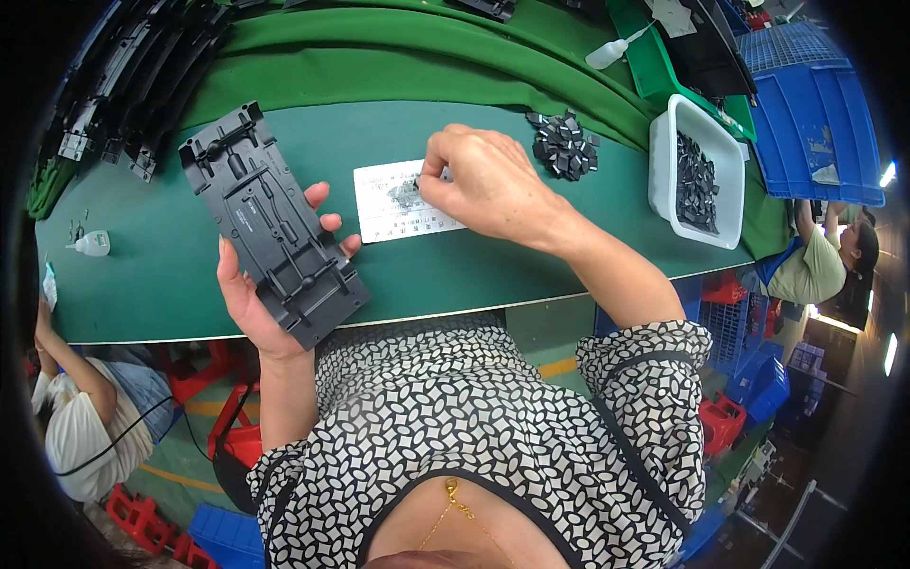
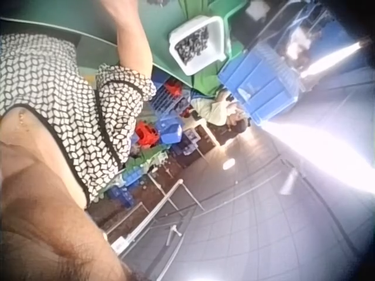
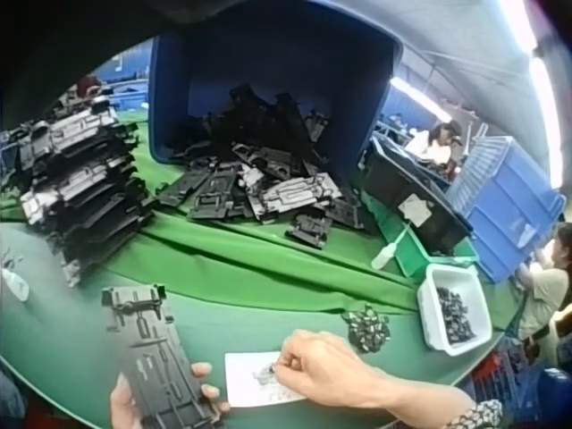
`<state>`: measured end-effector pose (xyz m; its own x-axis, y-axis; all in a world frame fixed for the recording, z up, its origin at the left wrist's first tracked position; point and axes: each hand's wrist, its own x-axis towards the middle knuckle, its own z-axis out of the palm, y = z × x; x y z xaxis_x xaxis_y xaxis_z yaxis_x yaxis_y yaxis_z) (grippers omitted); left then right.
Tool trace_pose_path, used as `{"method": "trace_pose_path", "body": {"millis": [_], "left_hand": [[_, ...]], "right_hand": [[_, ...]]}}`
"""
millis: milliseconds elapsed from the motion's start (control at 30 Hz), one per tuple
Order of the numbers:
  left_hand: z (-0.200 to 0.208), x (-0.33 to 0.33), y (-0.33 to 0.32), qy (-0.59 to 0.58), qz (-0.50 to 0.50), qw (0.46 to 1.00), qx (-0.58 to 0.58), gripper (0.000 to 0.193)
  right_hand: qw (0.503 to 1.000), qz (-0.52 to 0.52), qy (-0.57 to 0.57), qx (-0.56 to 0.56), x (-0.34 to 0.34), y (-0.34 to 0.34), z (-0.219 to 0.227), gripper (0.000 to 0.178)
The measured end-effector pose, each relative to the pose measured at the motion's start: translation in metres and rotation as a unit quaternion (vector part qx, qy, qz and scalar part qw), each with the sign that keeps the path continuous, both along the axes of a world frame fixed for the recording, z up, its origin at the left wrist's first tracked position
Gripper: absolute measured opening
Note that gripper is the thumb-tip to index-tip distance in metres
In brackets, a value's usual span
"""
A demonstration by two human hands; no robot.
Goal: Assembling small plastic components onto a larger black plastic base using glue.
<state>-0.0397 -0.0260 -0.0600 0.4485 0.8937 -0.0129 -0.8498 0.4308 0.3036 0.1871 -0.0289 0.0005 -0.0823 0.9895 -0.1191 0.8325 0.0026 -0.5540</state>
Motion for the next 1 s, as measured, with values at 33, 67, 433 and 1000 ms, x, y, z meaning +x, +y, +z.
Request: {"method": "trace_pose_path", "body": {"millis": [33, 67, 433, 1000], "left_hand": [[0.0, 0.0, 0.0, 0.005, 0.001, 1.0, 0.0, 0.06], [-0.001, 0.0, 0.0, 0.005, 0.001, 1.0, 0.0, 0.06], [-0.002, 0.0, 0.0, -0.005, -0.002, 1.0, 0.006, 0.06], [0.001, -0.002, 0.002, 0.002, 0.0, 1.0, 0.01, 0.068]], "right_hand": [[1.0, 0.0, 0.0, 0.0, -0.001, 0.0, -0.001, 0.017], [1.0, 0.016, -0.005, 0.007, -0.002, -0.001, -0.003, 0.017], [1.0, 0.026, 0.003, -0.001, -0.004, 0.001, -0.003, 0.018], [0.918, -0.071, 0.357, -0.156, 0.001, -0.004, 0.012, 0.019]]}}
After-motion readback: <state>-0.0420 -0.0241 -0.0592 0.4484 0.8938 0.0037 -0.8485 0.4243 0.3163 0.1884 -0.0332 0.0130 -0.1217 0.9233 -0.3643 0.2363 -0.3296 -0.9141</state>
